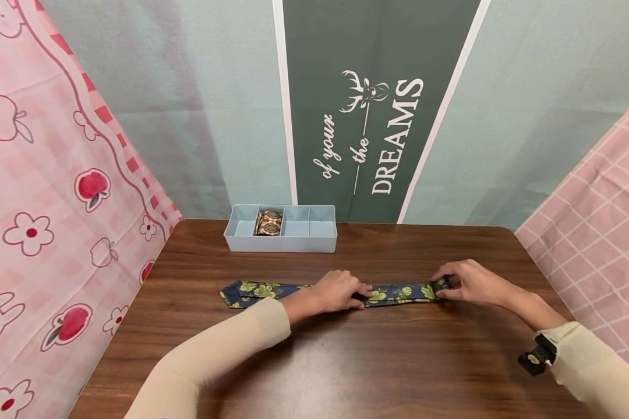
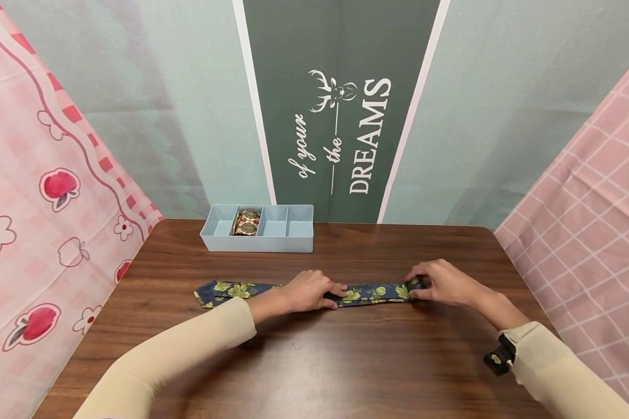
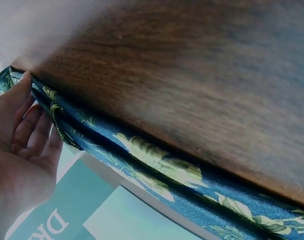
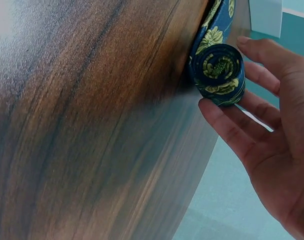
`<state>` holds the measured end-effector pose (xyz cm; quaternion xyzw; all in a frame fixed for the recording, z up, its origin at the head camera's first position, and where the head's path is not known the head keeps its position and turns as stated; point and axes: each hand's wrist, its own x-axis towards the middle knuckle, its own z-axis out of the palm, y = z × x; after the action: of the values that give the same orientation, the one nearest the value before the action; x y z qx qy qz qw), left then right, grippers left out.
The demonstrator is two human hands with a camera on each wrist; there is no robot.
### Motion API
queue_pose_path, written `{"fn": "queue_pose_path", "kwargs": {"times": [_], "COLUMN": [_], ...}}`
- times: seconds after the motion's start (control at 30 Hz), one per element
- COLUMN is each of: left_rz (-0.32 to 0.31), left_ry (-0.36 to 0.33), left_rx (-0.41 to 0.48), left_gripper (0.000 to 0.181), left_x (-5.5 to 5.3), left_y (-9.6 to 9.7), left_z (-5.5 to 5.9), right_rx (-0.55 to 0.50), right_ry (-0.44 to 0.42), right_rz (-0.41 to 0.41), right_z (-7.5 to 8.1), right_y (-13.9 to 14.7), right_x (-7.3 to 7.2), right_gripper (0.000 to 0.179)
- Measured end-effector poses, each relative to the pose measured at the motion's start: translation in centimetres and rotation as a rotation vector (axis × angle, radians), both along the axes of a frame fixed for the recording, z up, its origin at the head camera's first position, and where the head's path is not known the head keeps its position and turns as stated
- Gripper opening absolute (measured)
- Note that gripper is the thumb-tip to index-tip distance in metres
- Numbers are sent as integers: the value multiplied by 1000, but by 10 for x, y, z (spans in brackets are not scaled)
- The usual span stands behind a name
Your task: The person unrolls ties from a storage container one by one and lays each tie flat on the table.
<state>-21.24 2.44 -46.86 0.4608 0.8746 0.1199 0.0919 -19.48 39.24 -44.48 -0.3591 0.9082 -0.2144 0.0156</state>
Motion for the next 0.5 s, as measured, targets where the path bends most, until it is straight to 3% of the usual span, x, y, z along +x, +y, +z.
{"fn": "queue_pose_path", "kwargs": {"times": [0.5], "left_rz": [-9], "left_ry": [-13], "left_rx": [5], "left_gripper": [35], "left_x": [0], "left_y": [-8], "left_z": [0], "right_rx": [-6], "right_ry": [-9], "right_rz": [-28], "right_z": [-2], "right_y": [6], "right_x": [1], "right_gripper": [29]}}
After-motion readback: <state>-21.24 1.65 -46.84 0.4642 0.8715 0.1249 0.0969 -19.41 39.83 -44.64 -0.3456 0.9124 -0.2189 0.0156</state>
